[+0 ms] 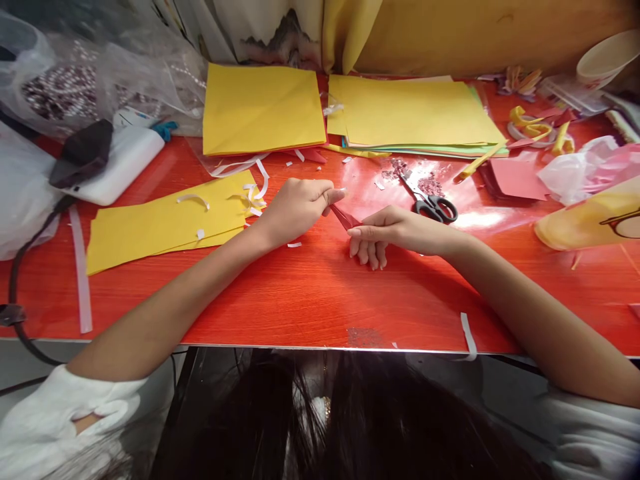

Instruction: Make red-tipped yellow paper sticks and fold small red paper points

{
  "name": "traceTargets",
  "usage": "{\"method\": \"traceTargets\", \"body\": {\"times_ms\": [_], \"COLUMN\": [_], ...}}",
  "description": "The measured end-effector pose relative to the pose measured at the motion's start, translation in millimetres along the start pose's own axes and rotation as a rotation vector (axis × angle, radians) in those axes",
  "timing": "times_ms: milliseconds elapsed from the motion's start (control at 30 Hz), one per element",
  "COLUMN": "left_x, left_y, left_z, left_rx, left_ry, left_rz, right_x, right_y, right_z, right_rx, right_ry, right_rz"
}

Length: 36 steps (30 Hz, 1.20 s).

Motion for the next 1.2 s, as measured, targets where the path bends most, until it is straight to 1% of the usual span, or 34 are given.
{"method": "traceTargets", "body": {"times_ms": [67, 200, 267, 367, 467, 567, 667, 733, 800, 933, 1033, 1133, 1200], "left_x": [-4, -11, -14, -18, -17, -9, 10, 19, 21, 13, 14, 16, 14], "left_y": [0, -2, -3, -4, -3, -2, -1, -2, 0, 4, 4, 2, 0], "left_z": [-2.9, -2.5, -2.4, -6.6, -7.8, -3.7, 6.2, 10.7, 9.8, 8.1, 10.2, 11.5, 9.3], "left_rx": [-0.017, -0.015, -0.014, -0.050, -0.044, -0.001, 0.075, 0.111, 0.105, 0.119, 0.135, 0.131, 0.115], "left_ry": [0.007, -0.077, -0.072, -0.024, -0.044, -0.132, -0.245, -0.312, -0.402, -0.581, -0.549, -0.408, -0.317], "left_rz": [0.027, 0.053, 0.084, 0.116, 0.104, 0.057, -0.091, -0.158, -0.156, -0.084, -0.073, -0.077, -0.066], "right_x": [0, 1, 3, 5, 8, 9, 7, 5, 3, 4, 6, 7, 6], "right_y": [-1, -2, -2, -3, -2, 1, 3, 4, 5, 5, 5, 4, 4], "right_z": [1, -1, 1, 3, 2, 1, -8, -12, -12, -11, -10, -11, -8], "right_rx": [-0.010, -0.056, -0.039, -0.014, -0.045, -0.103, -0.233, -0.282, -0.272, -0.239, -0.255, -0.299, -0.285], "right_ry": [-0.005, -0.019, -0.032, -0.019, 0.027, 0.070, 0.112, 0.129, 0.153, 0.206, 0.183, 0.145, 0.108], "right_rz": [0.013, 0.001, -0.022, -0.034, -0.059, -0.112, -0.168, -0.178, -0.163, -0.137, -0.145, -0.156, -0.139]}}
Point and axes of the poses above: each hand's wrist, its own y-axis towards the middle knuckle, its own z-axis out of the palm, x = y × z, the point moved 9 cm from there along y, towards the middle knuckle, and after that the axes turned 3 degrees about z, right-handed, at the moved point
